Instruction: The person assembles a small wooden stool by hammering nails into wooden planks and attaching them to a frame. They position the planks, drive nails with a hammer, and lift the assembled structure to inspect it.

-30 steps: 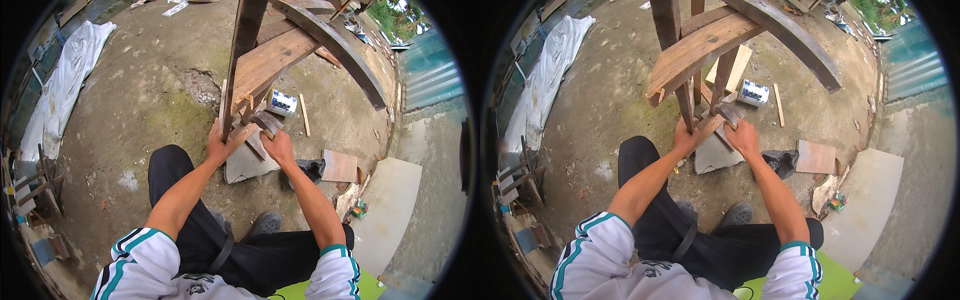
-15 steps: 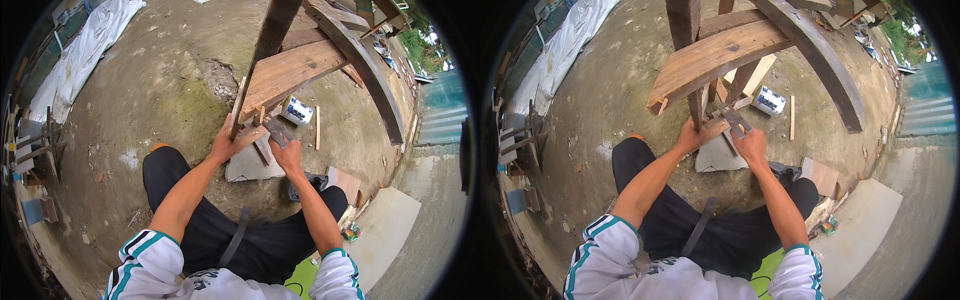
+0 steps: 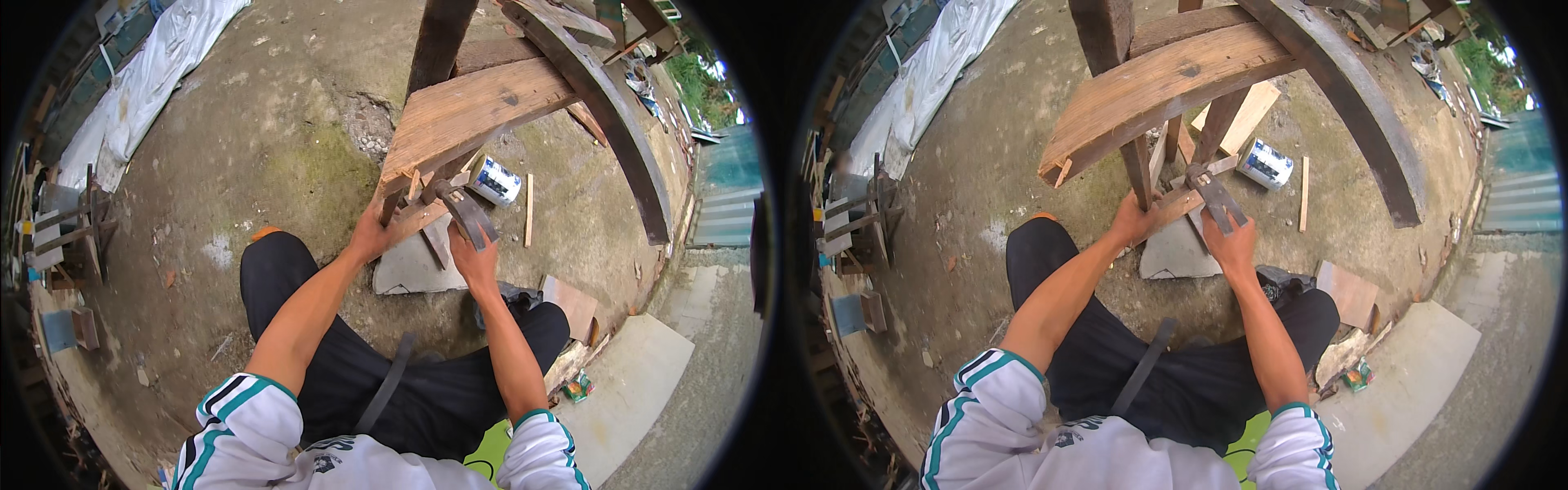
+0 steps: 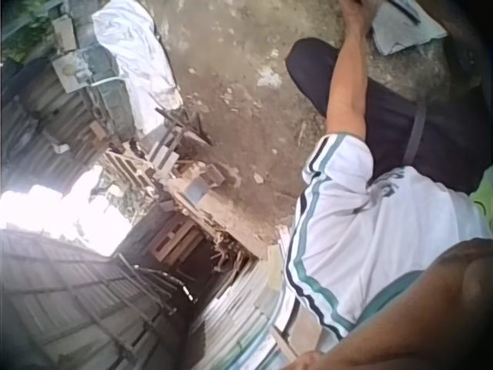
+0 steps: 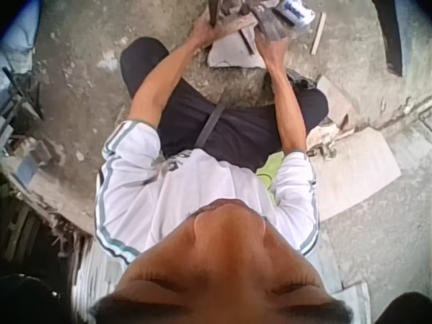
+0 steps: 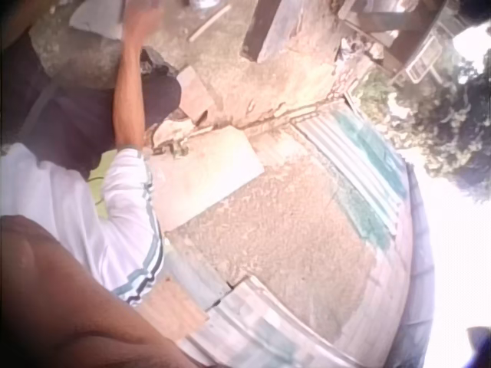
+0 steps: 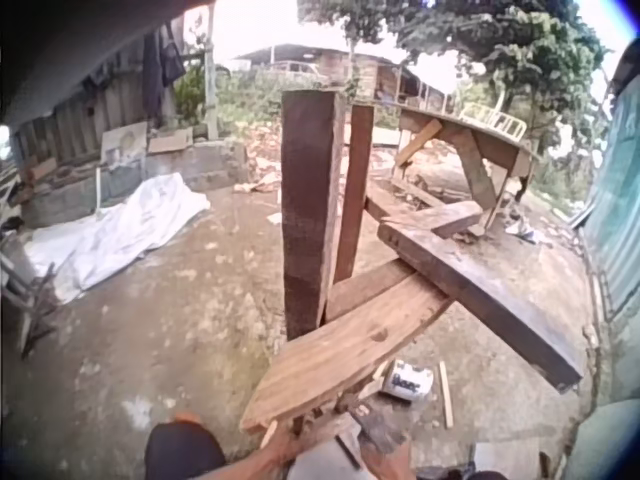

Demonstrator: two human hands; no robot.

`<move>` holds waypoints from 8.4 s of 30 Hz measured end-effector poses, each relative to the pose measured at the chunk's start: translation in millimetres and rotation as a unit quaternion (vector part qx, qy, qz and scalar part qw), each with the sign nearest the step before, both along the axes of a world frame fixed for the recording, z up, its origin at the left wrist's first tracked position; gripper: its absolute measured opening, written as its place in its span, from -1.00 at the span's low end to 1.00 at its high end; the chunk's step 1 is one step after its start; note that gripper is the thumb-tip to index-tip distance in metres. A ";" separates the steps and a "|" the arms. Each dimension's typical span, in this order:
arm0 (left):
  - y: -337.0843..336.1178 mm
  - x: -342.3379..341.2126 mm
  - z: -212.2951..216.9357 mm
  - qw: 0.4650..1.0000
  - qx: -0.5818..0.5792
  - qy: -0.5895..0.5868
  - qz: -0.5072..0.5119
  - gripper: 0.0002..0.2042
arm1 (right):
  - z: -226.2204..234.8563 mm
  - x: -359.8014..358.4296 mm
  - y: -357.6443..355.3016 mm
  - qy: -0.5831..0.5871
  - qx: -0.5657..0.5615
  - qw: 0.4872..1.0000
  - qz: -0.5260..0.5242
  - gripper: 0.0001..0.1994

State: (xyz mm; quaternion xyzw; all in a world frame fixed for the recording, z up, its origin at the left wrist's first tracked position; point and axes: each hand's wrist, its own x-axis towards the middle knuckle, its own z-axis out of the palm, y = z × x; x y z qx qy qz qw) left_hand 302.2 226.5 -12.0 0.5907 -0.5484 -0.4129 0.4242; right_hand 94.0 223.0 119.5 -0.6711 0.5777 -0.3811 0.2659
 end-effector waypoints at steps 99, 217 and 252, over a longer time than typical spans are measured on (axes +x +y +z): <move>0.6 -1.3 -0.8 1.000 -0.006 -0.007 -0.022 -0.19 | -17.3 0.3 -21.4 0.242 0.255 0.936 -0.017 -0.69; -77.0 -12.8 102.8 0.933 0.037 -0.342 -0.104 -0.67 | 0.4 -124.5 7.1 0.306 0.342 0.888 -0.037 -0.70; -154.9 39.8 143.4 0.910 0.400 -0.058 -0.091 -0.83 | -11.9 -105.5 31.8 0.448 0.338 0.823 0.088 -0.76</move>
